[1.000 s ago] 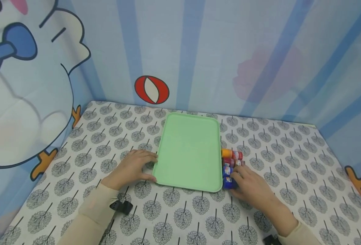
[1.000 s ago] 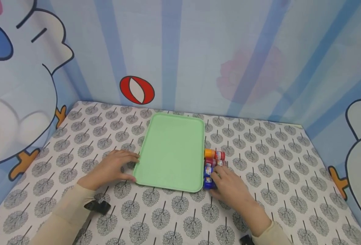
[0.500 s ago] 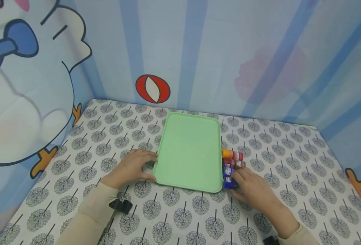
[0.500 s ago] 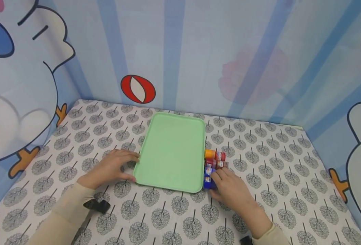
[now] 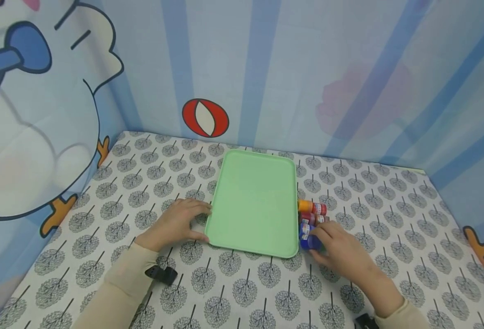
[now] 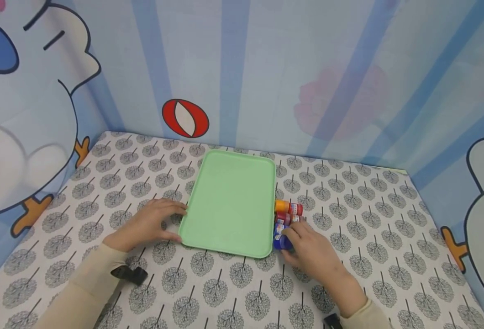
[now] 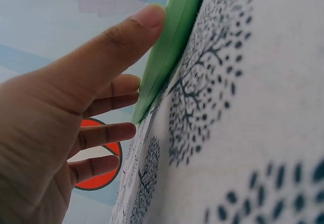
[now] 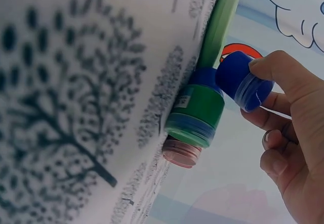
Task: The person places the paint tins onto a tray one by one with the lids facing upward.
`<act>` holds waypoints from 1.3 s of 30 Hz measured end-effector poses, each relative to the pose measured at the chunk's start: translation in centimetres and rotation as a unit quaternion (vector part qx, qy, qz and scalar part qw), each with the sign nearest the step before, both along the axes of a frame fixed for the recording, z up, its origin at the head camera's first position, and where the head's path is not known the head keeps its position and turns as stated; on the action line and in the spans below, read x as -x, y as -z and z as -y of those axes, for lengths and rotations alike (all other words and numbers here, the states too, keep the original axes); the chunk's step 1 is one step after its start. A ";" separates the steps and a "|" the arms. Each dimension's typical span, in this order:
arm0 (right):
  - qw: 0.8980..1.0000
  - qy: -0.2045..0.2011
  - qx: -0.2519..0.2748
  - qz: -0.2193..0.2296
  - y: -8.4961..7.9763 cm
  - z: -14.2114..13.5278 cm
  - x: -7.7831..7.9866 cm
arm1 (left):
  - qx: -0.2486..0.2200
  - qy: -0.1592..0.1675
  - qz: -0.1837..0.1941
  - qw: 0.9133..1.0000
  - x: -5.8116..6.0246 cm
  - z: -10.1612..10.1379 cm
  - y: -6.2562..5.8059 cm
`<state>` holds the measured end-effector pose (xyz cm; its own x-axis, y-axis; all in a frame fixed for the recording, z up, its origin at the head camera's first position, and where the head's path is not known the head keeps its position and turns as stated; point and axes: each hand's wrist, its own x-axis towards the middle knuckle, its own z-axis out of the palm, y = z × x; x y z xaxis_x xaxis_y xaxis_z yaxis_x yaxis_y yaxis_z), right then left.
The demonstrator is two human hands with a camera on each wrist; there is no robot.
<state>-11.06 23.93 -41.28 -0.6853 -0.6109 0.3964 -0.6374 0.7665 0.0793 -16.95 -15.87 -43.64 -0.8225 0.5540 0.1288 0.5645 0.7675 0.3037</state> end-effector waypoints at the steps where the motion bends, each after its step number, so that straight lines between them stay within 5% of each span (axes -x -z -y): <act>1: 1.000 0.000 0.003 0.002 -0.1 0.0 0.1 | -0.001 0.000 -0.002 1.000 0.0 0.0 0.0; 26: 0.996 0.001 0.059 0.059 -0.9 3.1 1.0 | -0.024 -0.001 0.018 1.000 0.1 0.0 0.0; 35: 0.998 -0.011 0.053 0.043 -0.8 4.6 1.5 | -0.025 -0.005 0.017 1.000 0.0 0.2 0.1; 39: 0.997 0.004 0.034 0.069 -0.9 5.2 1.5 | -0.027 -0.006 0.018 0.999 0.0 0.1 0.1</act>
<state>-12.52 18.72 -40.34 -0.7408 -0.5807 0.3378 -0.6327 0.7720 -0.0604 -16.91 -16.01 -43.77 -0.8333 0.5377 0.1287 0.5439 0.7554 0.3655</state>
